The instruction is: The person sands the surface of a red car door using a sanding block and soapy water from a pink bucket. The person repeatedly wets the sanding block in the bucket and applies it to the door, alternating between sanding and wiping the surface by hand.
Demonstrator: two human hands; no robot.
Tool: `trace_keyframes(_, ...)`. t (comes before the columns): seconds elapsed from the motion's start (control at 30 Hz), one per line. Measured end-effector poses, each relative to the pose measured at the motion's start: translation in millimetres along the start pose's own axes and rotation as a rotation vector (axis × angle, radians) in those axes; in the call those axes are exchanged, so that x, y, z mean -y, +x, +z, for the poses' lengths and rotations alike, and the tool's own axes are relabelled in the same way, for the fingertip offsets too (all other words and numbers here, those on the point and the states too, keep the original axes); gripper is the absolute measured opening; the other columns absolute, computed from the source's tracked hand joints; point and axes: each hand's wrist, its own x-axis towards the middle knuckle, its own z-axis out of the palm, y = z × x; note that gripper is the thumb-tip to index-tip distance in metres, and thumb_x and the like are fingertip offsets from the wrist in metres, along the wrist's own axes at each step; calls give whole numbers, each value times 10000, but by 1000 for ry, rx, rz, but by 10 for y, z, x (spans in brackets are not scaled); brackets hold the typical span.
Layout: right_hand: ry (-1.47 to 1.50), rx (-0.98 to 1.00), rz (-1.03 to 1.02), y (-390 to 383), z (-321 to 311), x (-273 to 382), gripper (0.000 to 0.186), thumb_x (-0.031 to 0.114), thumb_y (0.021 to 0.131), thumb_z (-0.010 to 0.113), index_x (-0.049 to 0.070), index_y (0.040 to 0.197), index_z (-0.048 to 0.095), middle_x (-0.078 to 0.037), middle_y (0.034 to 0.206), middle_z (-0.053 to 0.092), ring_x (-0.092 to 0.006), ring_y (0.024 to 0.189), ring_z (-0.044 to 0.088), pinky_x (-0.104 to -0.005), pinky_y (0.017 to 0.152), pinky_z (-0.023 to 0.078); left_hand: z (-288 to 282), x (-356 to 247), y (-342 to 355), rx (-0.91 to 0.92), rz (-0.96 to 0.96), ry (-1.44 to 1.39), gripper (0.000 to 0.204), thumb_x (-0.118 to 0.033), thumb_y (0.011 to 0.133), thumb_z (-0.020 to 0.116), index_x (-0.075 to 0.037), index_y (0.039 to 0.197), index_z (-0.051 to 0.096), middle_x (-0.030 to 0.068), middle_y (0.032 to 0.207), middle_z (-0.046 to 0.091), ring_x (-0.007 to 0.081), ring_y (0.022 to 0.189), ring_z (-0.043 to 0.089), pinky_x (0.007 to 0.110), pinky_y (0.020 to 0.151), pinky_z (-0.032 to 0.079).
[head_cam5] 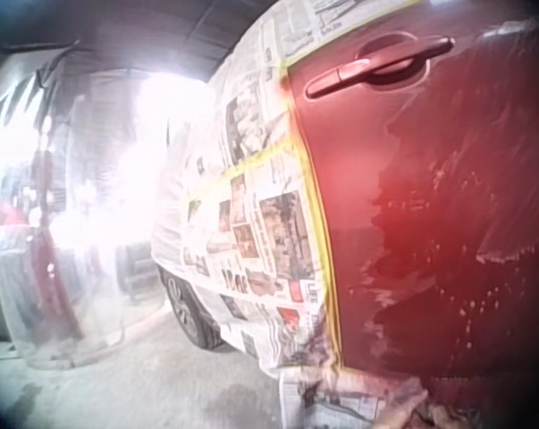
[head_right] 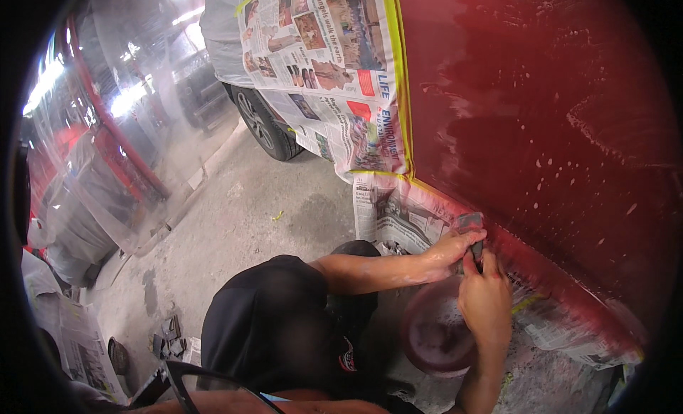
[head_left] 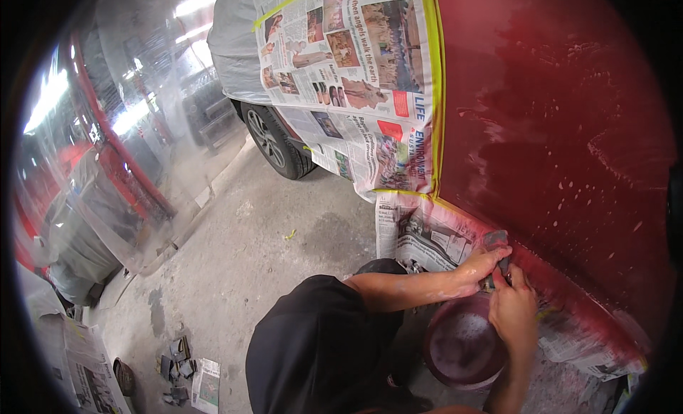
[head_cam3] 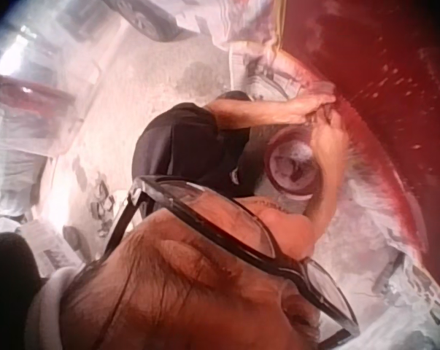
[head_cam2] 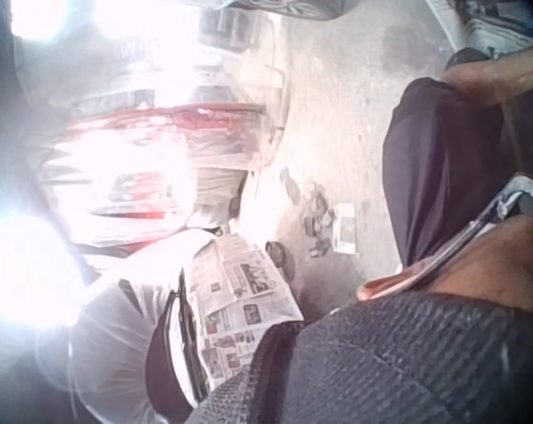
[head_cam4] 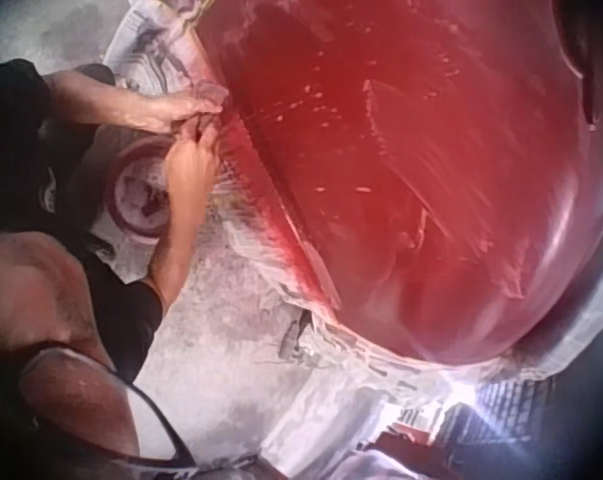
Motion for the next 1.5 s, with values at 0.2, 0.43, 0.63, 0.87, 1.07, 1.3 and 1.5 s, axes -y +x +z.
trace_keyframes(0.2, 229, 3, 314, -364, -871, -325, 412, 147, 866, 608, 43, 1264, 591, -229, 1265, 577, -376, 1137, 578, -436, 960, 455, -227, 599, 104, 829, 110, 1812, 465, -339, 779, 585, -36, 1128, 635, 224, 1036, 663, 393, 970, 627, 457, 850, 497)
trace_keyframes(0.43, -8, -283, 518, -767, -1006, -690, 381, 149, 930, 576, 70, 1303, 580, -198, 1352, 529, -334, 1235, 529, -415, 990, 438, -681, 2005, 307, 1107, -271, 2118, 443, -312, 751, 645, -85, 1131, 655, 195, 1073, 655, 347, 1007, 632, 448, 856, 499)
trace_keyframes(0.63, 6, -269, 477, -877, -1062, -664, 344, 117, 938, 563, 62, 1274, 604, -188, 1356, 530, -331, 1240, 523, -421, 1005, 425, -639, 2069, 160, 1239, -291, 2161, 445, -299, 738, 650, -91, 1130, 658, 194, 1071, 655, 347, 1018, 628, 458, 848, 502)
trace_keyframes(0.87, 64, -232, 537, -1086, -1166, -683, 396, 214, 950, 557, 60, 1314, 567, -197, 1341, 535, -341, 1265, 493, -401, 1047, 375, -570, 2035, 116, 1295, -232, 2213, 448, -285, 722, 657, -97, 1129, 661, 192, 1069, 655, 347, 1031, 623, 470, 839, 506)
trace_keyframes(1.07, 186, -239, 595, -969, -1139, -676, 441, 244, 850, 659, 49, 1244, 619, -212, 1222, 614, -349, 1138, 576, -425, 970, 451, -611, 1953, -52, 1390, -247, 2312, 452, -273, 709, 662, -103, 1127, 664, 190, 1067, 655, 347, 1042, 619, 480, 832, 509)
trace_keyframes(1.3, 149, -338, 395, -1129, -1074, -915, 486, 261, 803, 685, 40, 1231, 620, -249, 1165, 621, -407, 1078, 590, -450, 936, 470, -606, 1832, -102, 1504, -228, 2378, 457, -258, 693, 669, -110, 1126, 667, 188, 1064, 655, 347, 1055, 614, 491, 823, 513)
trace_keyframes(1.5, 173, -359, 402, -1170, -870, -1225, 453, 280, 797, 683, 56, 1189, 648, -232, 1118, 643, -387, 1046, 613, -446, 912, 481, -209, 1045, -218, 1455, 472, 1789, 425, -207, 710, 665, -124, 1127, 667, 233, 1110, 628, 359, 1059, 615, 502, 792, 534)
